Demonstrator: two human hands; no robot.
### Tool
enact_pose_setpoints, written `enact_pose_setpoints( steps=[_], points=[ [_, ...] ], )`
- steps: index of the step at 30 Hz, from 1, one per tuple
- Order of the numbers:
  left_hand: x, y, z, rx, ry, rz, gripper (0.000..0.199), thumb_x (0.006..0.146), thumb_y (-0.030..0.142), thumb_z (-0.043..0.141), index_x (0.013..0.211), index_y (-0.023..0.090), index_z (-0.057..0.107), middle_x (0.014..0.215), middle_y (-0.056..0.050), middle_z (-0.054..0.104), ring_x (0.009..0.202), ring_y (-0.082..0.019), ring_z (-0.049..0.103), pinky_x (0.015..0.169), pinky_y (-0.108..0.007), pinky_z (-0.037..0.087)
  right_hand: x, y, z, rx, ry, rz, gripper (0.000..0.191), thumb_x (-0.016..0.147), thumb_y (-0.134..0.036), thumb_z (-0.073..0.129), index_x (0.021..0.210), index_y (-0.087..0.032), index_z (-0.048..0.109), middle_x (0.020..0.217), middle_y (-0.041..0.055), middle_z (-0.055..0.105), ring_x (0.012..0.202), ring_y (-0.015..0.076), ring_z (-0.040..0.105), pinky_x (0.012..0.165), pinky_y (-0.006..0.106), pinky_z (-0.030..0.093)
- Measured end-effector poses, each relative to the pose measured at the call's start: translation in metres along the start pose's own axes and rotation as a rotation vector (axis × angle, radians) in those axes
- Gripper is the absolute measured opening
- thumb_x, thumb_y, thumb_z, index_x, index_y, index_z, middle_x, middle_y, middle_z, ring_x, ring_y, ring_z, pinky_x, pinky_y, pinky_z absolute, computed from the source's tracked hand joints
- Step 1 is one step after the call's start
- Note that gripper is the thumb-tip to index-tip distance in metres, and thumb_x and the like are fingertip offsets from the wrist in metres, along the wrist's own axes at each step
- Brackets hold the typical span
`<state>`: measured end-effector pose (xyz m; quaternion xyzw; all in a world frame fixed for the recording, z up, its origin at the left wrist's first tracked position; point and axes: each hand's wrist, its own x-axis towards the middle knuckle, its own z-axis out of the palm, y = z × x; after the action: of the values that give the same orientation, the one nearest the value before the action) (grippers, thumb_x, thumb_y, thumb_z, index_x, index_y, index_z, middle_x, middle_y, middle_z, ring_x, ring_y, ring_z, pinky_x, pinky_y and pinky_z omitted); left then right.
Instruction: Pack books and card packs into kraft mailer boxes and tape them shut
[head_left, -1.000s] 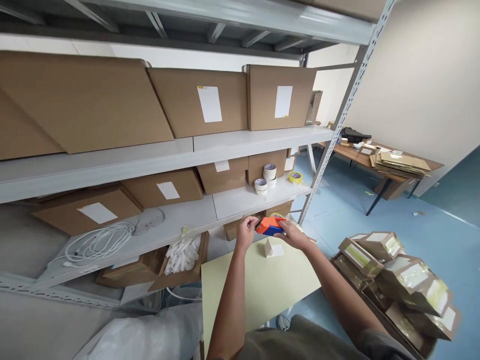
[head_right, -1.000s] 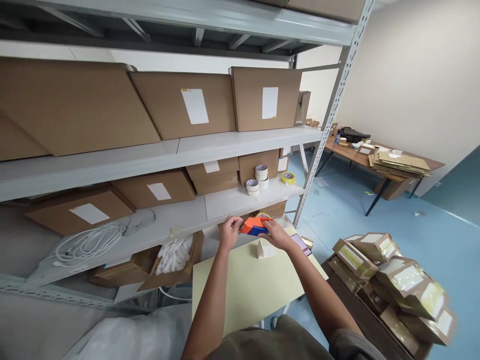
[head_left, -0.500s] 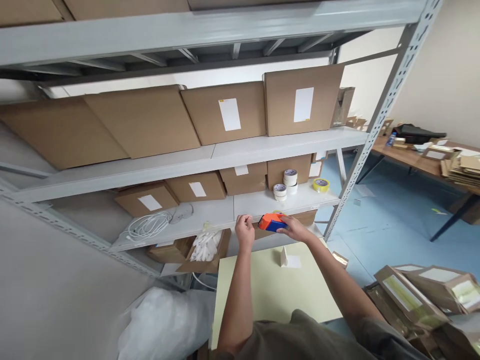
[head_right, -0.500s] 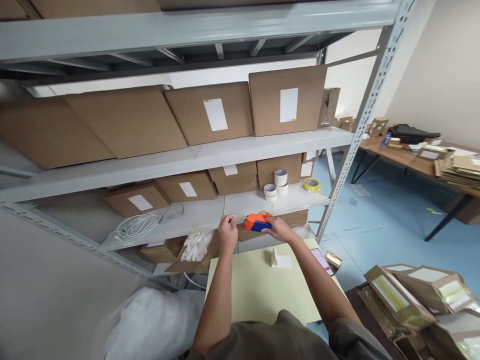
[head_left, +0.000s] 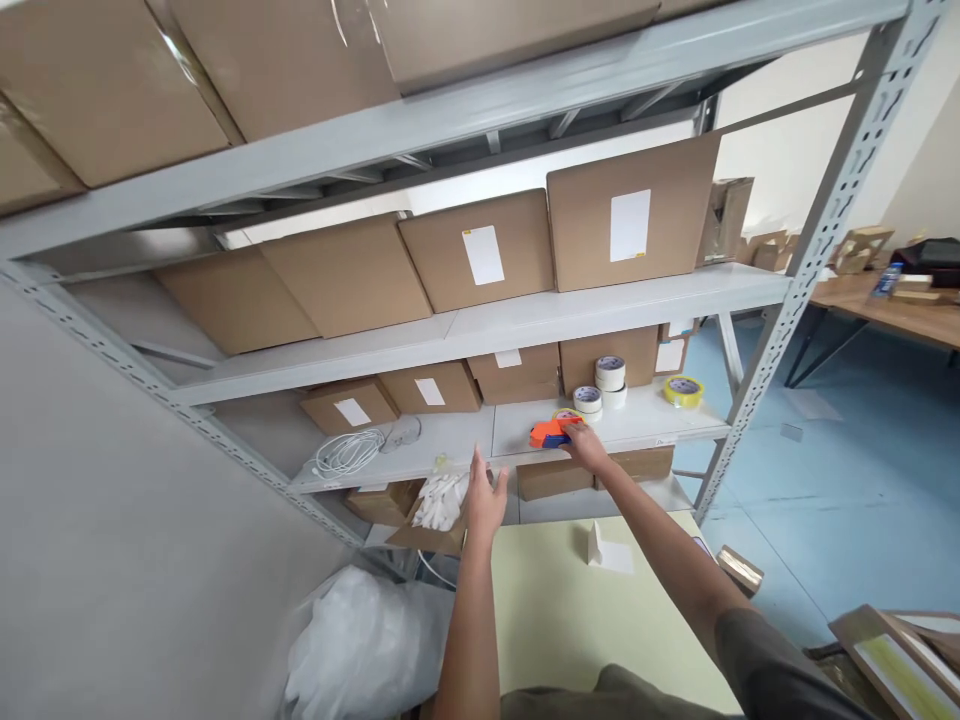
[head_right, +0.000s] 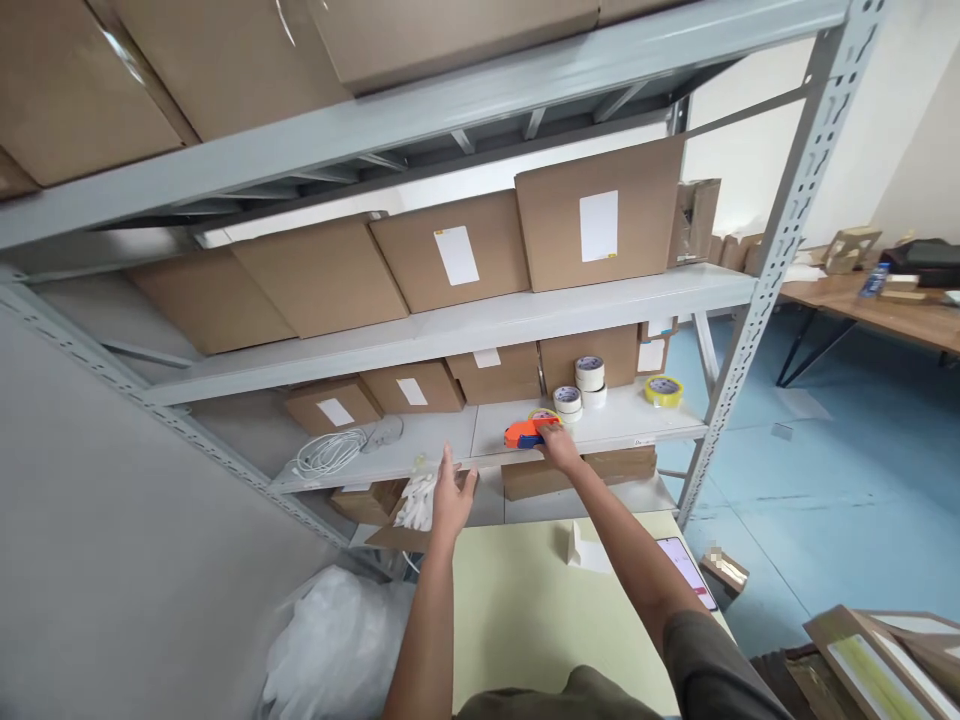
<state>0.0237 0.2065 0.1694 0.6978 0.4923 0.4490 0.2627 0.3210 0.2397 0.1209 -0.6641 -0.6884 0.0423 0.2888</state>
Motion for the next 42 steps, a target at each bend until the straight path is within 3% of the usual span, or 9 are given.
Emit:
enact_pose_setpoints(
  steps=[3, 7, 12, 16, 22, 26, 30, 35, 42],
  points=[
    [-0.016, -0.004, -0.004, -0.036, -0.035, 0.013, 0.068, 0.094, 0.041, 0.066, 0.158, 0.028, 0.048, 0.152, -0.015, 0.060, 0.123, -0.029, 0.068, 0.099, -0.042, 0.059, 0.029, 0.004, 0.015, -0.028, -0.048, -0.015, 0.050, 0.088, -0.020, 0.074, 0.137, -0.016, 0.067, 0.134, 0.0180, 0.071, 0.129, 0.0339, 0.061, 0.115, 0.047, 0.042],
    [-0.039, -0.007, -0.012, -0.057, -0.047, -0.022, 0.059, 0.094, 0.042, 0.065, 0.151, 0.027, 0.057, 0.142, -0.015, 0.068, 0.116, -0.027, 0.071, 0.093, -0.041, 0.061, 0.052, 0.007, 0.030, -0.074, -0.114, 0.021, 0.048, 0.086, -0.017, 0.074, 0.133, -0.015, 0.070, 0.130, 0.0203, 0.073, 0.132, 0.0363, 0.060, 0.118, 0.050, 0.038],
    [-0.062, -0.014, -0.031, -0.035, -0.004, -0.095, 0.044, 0.094, 0.041, 0.065, 0.135, 0.025, 0.067, 0.133, -0.014, 0.074, 0.111, -0.027, 0.074, 0.093, -0.041, 0.061, 0.053, 0.010, 0.043, -0.212, -0.107, 0.037, 0.049, 0.086, -0.023, 0.075, 0.134, -0.017, 0.069, 0.132, 0.0218, 0.071, 0.131, 0.0387, 0.058, 0.117, 0.056, 0.034],
    [-0.073, -0.011, -0.036, -0.012, 0.026, -0.117, 0.034, 0.091, 0.042, 0.068, 0.121, 0.025, 0.071, 0.122, -0.011, 0.078, 0.108, -0.027, 0.075, 0.090, -0.040, 0.061, 0.043, 0.006, 0.040, -0.178, 0.010, 0.036, 0.059, 0.089, -0.037, 0.072, 0.144, -0.018, 0.062, 0.140, 0.0226, 0.065, 0.130, 0.0410, 0.055, 0.113, 0.059, 0.037],
    [-0.088, -0.004, -0.024, 0.037, 0.060, -0.182, 0.020, 0.091, 0.044, 0.070, 0.087, 0.025, 0.068, 0.108, -0.006, 0.080, 0.098, -0.023, 0.076, 0.082, -0.034, 0.059, 0.007, -0.009, 0.032, 0.089, 0.164, -0.123, 0.059, 0.098, -0.044, 0.056, 0.148, -0.013, 0.057, 0.140, 0.0233, 0.063, 0.131, 0.0419, 0.052, 0.111, 0.057, 0.042],
    [-0.108, -0.013, -0.011, 0.049, 0.059, -0.235, 0.021, 0.095, 0.043, 0.063, 0.088, 0.024, 0.070, 0.102, -0.006, 0.080, 0.092, -0.021, 0.075, 0.080, -0.033, 0.060, -0.032, -0.024, 0.043, 0.201, 0.156, -0.195, 0.060, 0.102, -0.048, 0.051, 0.152, -0.016, 0.055, 0.142, 0.0202, 0.062, 0.131, 0.0392, 0.053, 0.114, 0.056, 0.043],
    [-0.138, -0.031, -0.008, 0.062, 0.061, -0.302, 0.019, 0.097, 0.036, 0.059, 0.095, 0.024, 0.074, 0.098, -0.005, 0.079, 0.091, -0.020, 0.073, 0.081, -0.032, 0.060, -0.072, -0.044, 0.066, 0.275, 0.070, -0.244, 0.060, 0.102, -0.049, 0.051, 0.155, -0.020, 0.051, 0.149, 0.0178, 0.058, 0.140, 0.0376, 0.049, 0.119, 0.058, 0.041],
    [-0.178, -0.055, -0.026, 0.073, 0.080, -0.360, 0.019, 0.097, 0.027, 0.057, 0.101, 0.024, 0.076, 0.104, -0.007, 0.080, 0.097, -0.022, 0.075, 0.081, -0.033, 0.061, -0.111, -0.072, 0.105, 0.357, -0.070, -0.275, 0.058, 0.102, -0.046, 0.053, 0.153, -0.018, 0.055, 0.154, 0.0193, 0.057, 0.146, 0.0373, 0.047, 0.120, 0.060, 0.041],
    [-0.221, -0.081, -0.079, 0.121, 0.223, -0.501, 0.041, 0.095, 0.013, 0.052, 0.130, 0.023, 0.071, 0.128, -0.008, 0.077, 0.110, -0.021, 0.074, 0.104, -0.038, 0.057, -0.156, -0.127, 0.149, 0.440, -0.242, -0.350, 0.055, 0.100, -0.047, 0.054, 0.148, -0.019, 0.060, 0.157, 0.0161, 0.056, 0.148, 0.0342, 0.049, 0.120, 0.056, 0.046]
  ],
)
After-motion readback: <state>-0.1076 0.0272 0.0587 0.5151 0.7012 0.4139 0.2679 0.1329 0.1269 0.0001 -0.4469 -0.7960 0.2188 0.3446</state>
